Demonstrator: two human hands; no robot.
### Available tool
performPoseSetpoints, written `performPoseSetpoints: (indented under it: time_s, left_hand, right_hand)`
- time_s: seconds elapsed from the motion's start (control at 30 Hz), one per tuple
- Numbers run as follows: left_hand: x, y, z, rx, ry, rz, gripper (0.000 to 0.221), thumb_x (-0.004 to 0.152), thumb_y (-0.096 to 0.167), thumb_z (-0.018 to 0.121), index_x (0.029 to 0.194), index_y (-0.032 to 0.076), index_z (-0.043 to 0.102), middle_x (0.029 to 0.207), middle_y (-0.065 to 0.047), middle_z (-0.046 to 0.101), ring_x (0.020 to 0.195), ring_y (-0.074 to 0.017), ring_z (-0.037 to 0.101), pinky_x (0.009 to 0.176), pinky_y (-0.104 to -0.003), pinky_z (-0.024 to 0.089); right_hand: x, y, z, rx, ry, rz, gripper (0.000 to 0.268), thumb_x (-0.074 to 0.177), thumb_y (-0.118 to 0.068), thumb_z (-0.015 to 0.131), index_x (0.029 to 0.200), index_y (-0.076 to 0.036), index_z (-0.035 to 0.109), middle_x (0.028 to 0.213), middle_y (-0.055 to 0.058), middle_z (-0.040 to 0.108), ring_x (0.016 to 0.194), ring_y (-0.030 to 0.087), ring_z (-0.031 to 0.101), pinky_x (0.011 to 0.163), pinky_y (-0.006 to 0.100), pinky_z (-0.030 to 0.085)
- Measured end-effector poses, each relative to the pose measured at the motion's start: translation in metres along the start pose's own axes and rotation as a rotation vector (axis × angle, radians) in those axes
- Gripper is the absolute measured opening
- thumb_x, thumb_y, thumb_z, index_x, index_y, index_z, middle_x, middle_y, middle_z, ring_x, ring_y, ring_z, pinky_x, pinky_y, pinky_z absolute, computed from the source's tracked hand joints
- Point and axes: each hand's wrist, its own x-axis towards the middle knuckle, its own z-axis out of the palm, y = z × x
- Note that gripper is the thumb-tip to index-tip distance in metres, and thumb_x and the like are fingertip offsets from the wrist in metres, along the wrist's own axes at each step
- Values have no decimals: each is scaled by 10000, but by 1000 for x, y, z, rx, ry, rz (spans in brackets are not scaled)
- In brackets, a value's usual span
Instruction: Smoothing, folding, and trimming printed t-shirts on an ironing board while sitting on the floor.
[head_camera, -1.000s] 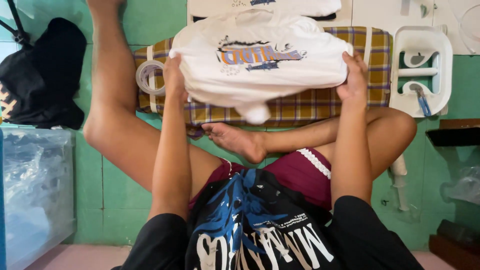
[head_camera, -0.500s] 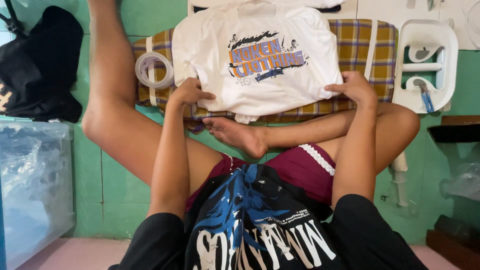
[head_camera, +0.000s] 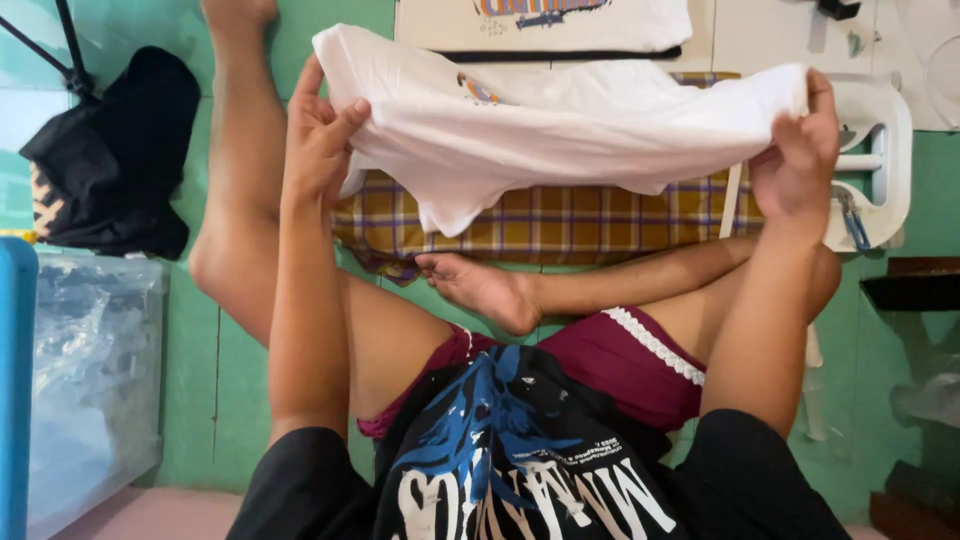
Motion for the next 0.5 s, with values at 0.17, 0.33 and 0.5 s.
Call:
performPoseSetpoints:
  time_s: [0.17,0.33,0.5]
  left_hand:
    - [-1,41,0,403,60,271,367,1022,247,738,1270,38,565,1016,-2,642,845,-59,572,710,-206,449]
    - [1,64,-2,196,170,262,312,970,50,822,1067,143,540,713,7,581,604,-26,464,547,-187,314]
    - [5,62,-8,221,187,149,274,906,101,860,1151,60,745,790,21,707,693,-21,624,656,-164,566]
  right_hand:
    - [-28,-66,16,-57,-94,-22,1318,687,-30,834,1780,-155,109,1506,137,604,1376,214,629,1150,285,632]
    - [4,-71,-32,-317,204,-161,1150,811,-104,1026,1747,-157,360,1118,24,775,833,39,639,781,199,567]
    - [19,-67,-55,-283,148,-191,363,954,-326,891,1224,-164,712,880,-104,541,838,29,485,768,199,384]
